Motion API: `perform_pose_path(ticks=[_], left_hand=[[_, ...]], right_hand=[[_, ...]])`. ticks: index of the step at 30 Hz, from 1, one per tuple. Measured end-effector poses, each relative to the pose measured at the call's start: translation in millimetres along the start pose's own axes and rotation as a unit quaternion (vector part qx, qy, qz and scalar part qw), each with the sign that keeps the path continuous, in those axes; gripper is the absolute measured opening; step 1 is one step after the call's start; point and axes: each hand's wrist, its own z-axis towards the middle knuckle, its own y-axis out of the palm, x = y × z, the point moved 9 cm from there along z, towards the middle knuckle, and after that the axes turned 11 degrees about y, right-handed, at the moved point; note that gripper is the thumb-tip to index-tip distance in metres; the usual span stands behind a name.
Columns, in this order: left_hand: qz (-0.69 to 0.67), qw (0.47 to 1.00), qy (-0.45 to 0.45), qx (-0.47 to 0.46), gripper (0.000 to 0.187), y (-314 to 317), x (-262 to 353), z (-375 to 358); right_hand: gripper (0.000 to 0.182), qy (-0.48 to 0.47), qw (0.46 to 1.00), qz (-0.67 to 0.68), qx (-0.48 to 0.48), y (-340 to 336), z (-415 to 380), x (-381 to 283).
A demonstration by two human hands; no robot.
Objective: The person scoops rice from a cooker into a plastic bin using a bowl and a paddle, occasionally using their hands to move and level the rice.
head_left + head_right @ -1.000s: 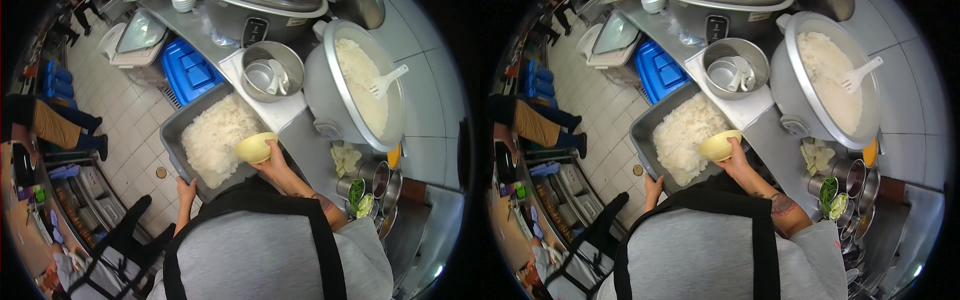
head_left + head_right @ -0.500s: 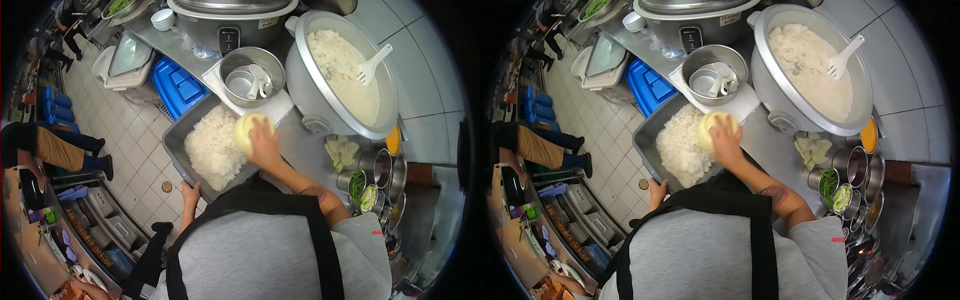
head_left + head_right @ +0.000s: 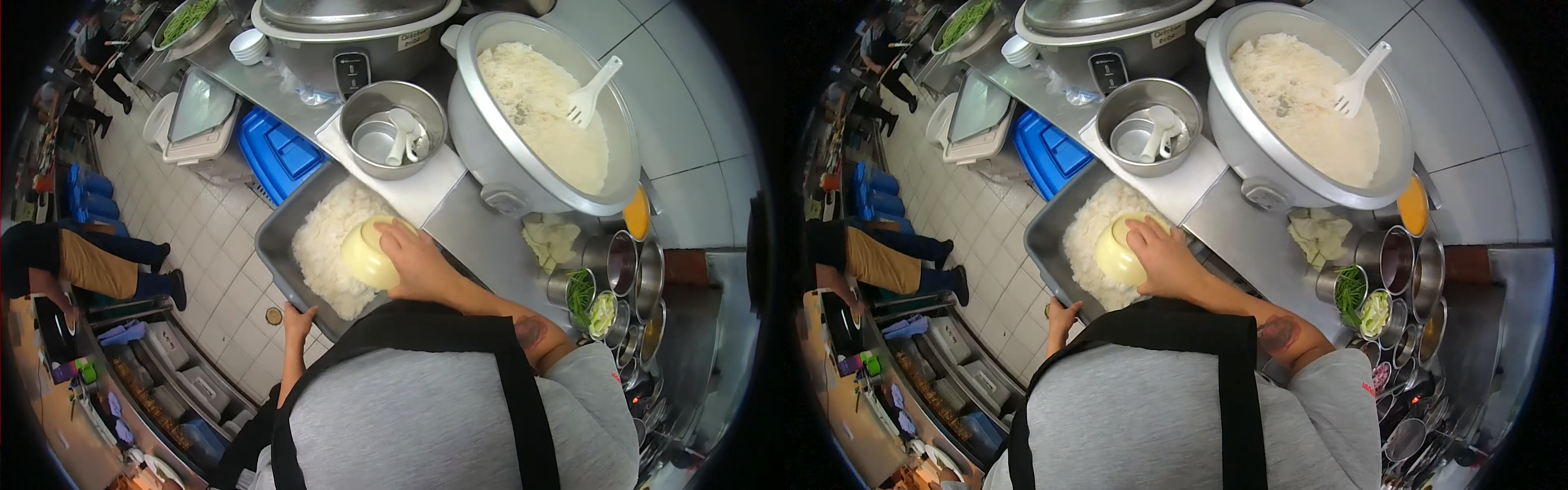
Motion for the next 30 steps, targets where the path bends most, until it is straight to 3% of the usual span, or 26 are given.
perform_pose_path(ticks=[1,3,4,6,8,10,12,16,17,19,21,23,28,30], left_hand=[[-0.001,1.000,0.005,-0.002,0.058,2.2,8.2,0.7],[0.204,0.978,0.005,0.046,0.072,-10.8,43.3,-5.0],[0.201,0.978,0.009,0.047,0.072,-6.8,62.9,-9.8],[0.281,0.947,-0.001,0.159,0.085,-16.1,107.0,-23.1],[0.300,0.936,0.066,0.173,0.084,-4.8,139.0,-19.4],[0.282,0.894,0.283,0.201,0.080,16.4,199.5,-21.0],[0.215,0.895,0.356,0.160,0.071,36.7,273.1,-34.3],[0.078,0.857,0.498,0.107,0.067,78.5,401.8,-63.6],[0.055,0.842,0.527,0.097,0.065,86.8,431.1,-72.1],[0.025,0.811,0.581,0.063,0.060,101.9,487.8,-88.0],[0.008,0.786,0.614,0.062,0.059,117.7,529.0,-93.2],[0.009,0.792,0.606,0.065,0.062,136.2,557.1,-83.5],[0.044,0.818,0.570,0.069,0.066,174.9,568.2,-54.6],[0.062,0.809,0.581,0.063,0.066,176.5,569.9,-55.3]], right_hand=[[0.067,-0.009,0.999,0.005,-0.032,5.3,-3.5,1.3],[0.072,0.007,1.000,0.028,-0.003,-19.0,-8.0,1.9],[0.076,0.022,0.998,0.057,0.019,-38.6,-9.7,1.4],[0.078,0.061,0.983,0.157,0.078,-108.8,-14.4,-9.5],[0.078,0.102,0.973,0.122,0.170,-191.8,-23.6,-10.5],[0.071,0.082,0.945,0.044,0.314,-265.7,-32.5,-3.9],[0.065,0.121,0.927,-0.048,0.353,-320.5,-22.9,21.4],[0.060,0.275,0.929,-0.071,0.236,-366.6,47.2,127.5],[0.060,0.268,0.931,-0.074,0.237,-371.7,65.7,153.1],[0.057,0.121,0.950,-0.174,0.228,-366.5,109.0,174.9],[0.057,0.086,0.962,-0.176,0.191,-344.0,139.4,201.5],[0.057,0.054,0.971,-0.173,0.154,-320.2,157.5,212.2],[0.058,0.140,0.985,-0.055,0.084,-306.7,168.1,239.4],[0.057,0.110,0.992,-0.039,0.048,-302.7,176.6,235.2]])
